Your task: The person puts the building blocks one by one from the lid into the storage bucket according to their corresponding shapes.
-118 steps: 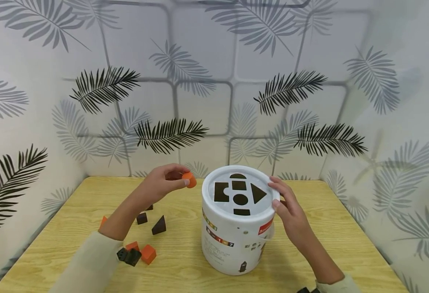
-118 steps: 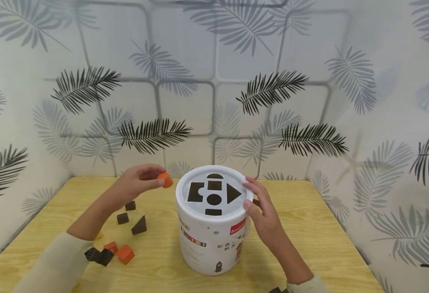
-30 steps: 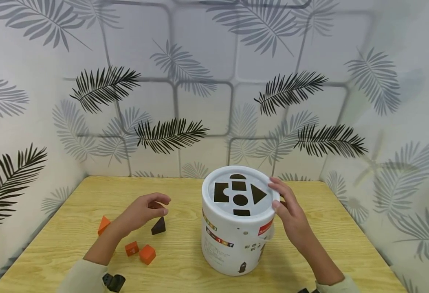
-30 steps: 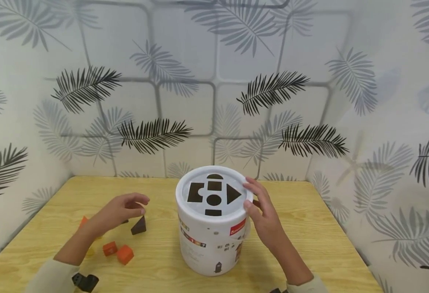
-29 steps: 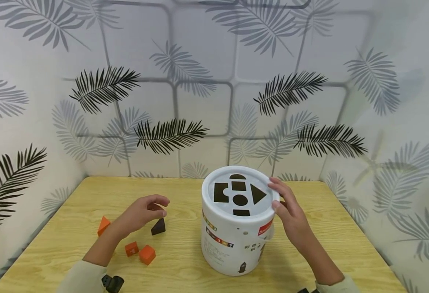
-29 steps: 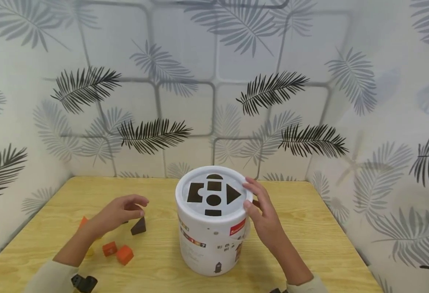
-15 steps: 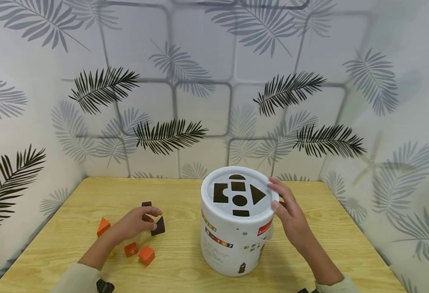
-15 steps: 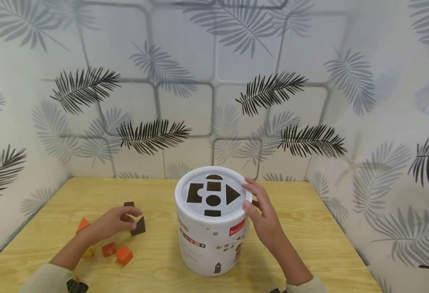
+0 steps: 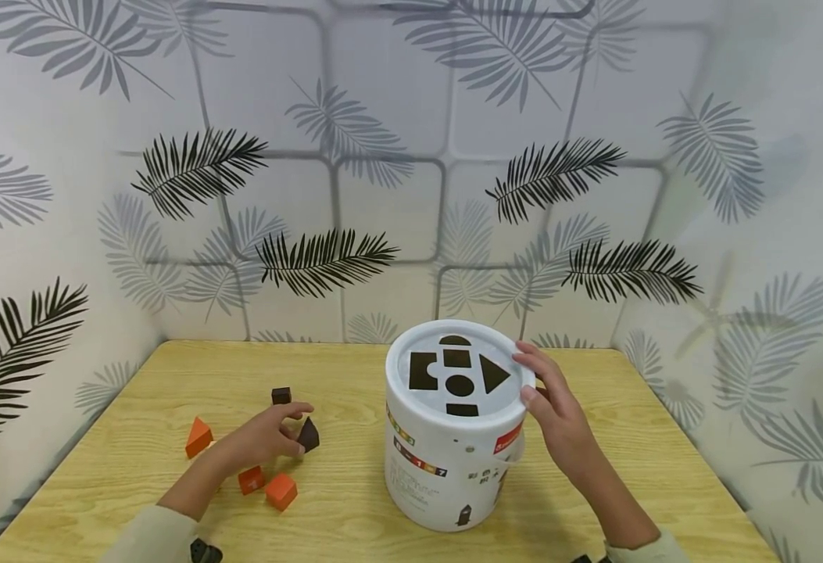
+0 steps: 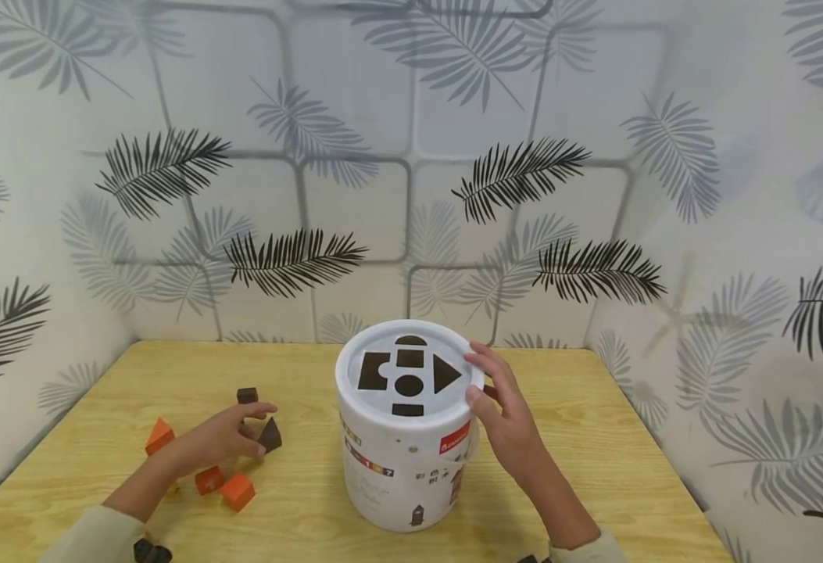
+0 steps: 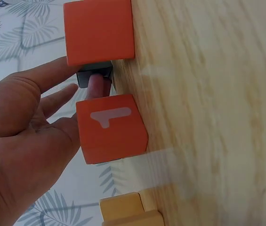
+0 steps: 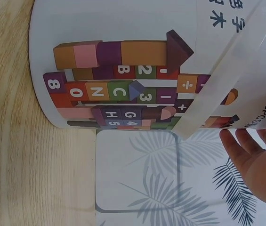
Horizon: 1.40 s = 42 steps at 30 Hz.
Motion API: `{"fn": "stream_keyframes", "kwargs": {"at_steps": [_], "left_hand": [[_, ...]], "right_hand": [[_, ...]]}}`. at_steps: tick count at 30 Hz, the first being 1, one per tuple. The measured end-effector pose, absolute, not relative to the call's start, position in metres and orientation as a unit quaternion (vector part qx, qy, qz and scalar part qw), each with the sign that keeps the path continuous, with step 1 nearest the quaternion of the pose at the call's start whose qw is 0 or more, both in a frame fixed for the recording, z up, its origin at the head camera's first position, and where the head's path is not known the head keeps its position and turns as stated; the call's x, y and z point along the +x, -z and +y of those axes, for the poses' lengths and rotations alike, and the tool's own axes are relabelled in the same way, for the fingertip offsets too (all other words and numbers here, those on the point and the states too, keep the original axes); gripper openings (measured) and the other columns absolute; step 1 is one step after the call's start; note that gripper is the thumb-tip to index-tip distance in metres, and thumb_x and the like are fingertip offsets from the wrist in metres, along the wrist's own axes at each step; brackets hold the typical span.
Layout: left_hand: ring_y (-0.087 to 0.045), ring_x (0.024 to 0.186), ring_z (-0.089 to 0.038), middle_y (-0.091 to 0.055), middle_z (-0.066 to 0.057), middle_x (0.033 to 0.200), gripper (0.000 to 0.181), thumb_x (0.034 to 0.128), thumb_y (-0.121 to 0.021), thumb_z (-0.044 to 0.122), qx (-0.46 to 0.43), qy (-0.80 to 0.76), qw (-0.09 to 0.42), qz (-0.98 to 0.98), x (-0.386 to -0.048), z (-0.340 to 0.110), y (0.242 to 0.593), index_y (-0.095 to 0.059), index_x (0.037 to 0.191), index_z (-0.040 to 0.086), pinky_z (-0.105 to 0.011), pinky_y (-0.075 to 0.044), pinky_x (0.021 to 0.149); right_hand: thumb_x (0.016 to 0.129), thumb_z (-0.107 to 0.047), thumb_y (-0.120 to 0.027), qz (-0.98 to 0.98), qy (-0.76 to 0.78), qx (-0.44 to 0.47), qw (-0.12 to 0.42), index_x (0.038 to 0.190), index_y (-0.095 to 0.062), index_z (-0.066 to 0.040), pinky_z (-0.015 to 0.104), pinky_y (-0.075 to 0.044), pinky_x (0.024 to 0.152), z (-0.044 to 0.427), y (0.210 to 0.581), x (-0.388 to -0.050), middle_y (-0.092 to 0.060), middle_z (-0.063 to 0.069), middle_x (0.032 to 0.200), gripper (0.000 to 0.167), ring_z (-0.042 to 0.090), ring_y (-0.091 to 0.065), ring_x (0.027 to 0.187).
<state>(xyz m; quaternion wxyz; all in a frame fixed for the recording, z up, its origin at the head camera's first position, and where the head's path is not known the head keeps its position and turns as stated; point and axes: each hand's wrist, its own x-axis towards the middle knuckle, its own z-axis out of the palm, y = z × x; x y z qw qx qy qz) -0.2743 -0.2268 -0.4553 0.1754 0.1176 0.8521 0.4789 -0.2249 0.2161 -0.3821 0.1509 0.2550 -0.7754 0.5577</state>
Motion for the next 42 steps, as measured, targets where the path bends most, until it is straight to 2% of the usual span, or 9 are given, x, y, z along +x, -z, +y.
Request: {"fn": "stream_keyframes", "kwargs": {"at_steps": [4, 13, 21, 29, 35, 42], "left_hand": [[-0.061, 0.111, -0.031, -0.041, -0.034, 0.147, 0.075, 0.0843, -0.076, -0.002, 0.124, -0.477, 0.180, 0.851, -0.273, -0.226, 0.454, -0.041, 0.150, -0.002, -0.039, -0.057, 0.084], [-0.063, 0.109, -0.032, -0.054, -0.027, 0.133, 0.069, 0.0836, -0.077, -0.003, 0.128, -0.478, 0.174, 0.851, -0.269, -0.226, 0.452, -0.044, 0.144, -0.009, -0.042, -0.056, 0.089], [-0.064, 0.104, -0.028, -0.053, -0.027, 0.133, 0.067, 0.0838, -0.079, 0.002, 0.130, -0.474, 0.165, 0.855, -0.270, -0.226, 0.456, -0.046, 0.140, -0.009, -0.041, -0.056, 0.086], [-0.064, 0.114, -0.033, -0.063, -0.021, 0.125, 0.066, 0.0849, -0.081, 0.012, 0.109, -0.478, 0.165, 0.856, -0.269, -0.224, 0.453, -0.049, 0.139, -0.007, -0.042, -0.057, 0.090], [-0.060, 0.124, -0.039, -0.056, -0.023, 0.137, 0.070, 0.0866, -0.081, 0.019, 0.115, -0.501, 0.144, 0.846, -0.269, -0.224, 0.451, -0.046, 0.143, -0.006, -0.043, -0.056, 0.093], [-0.061, 0.124, -0.035, -0.052, -0.024, 0.141, 0.072, 0.0911, -0.077, 0.023, 0.143, -0.522, 0.126, 0.831, -0.266, -0.221, 0.429, -0.041, 0.148, -0.002, -0.042, -0.057, 0.093]], "right_hand": [[0.106, -0.010, -0.042, -0.777, -0.559, 0.249, 0.146, 0.148, -0.044, -0.008, 0.010, -0.038, 0.104, 0.216, 0.382, -0.225, -0.029, 0.005, 0.162, 0.042, 0.001, -0.028, 0.145], [0.107, -0.012, -0.041, -0.780, -0.557, 0.246, 0.145, 0.148, -0.044, -0.010, 0.010, -0.039, 0.103, 0.216, 0.382, -0.224, -0.029, 0.004, 0.163, 0.041, 0.000, -0.030, 0.143], [0.107, -0.013, -0.041, -0.785, -0.550, 0.247, 0.144, 0.149, -0.043, -0.011, 0.011, -0.040, 0.103, 0.217, 0.383, -0.224, -0.028, 0.004, 0.163, 0.042, 0.001, -0.030, 0.143], [0.107, -0.014, -0.042, -0.788, -0.548, 0.243, 0.141, 0.149, -0.043, -0.012, 0.011, -0.039, 0.103, 0.217, 0.384, -0.225, -0.028, 0.002, 0.163, 0.042, 0.000, -0.029, 0.144], [0.107, -0.014, -0.042, -0.786, -0.550, 0.243, 0.142, 0.149, -0.043, -0.012, 0.011, -0.039, 0.103, 0.217, 0.383, -0.224, -0.028, 0.003, 0.163, 0.042, -0.001, -0.030, 0.143], [0.108, -0.014, -0.041, -0.788, -0.547, 0.243, 0.144, 0.149, -0.043, -0.012, 0.011, -0.040, 0.103, 0.218, 0.383, -0.225, -0.028, 0.002, 0.163, 0.042, -0.002, -0.030, 0.143]]}}
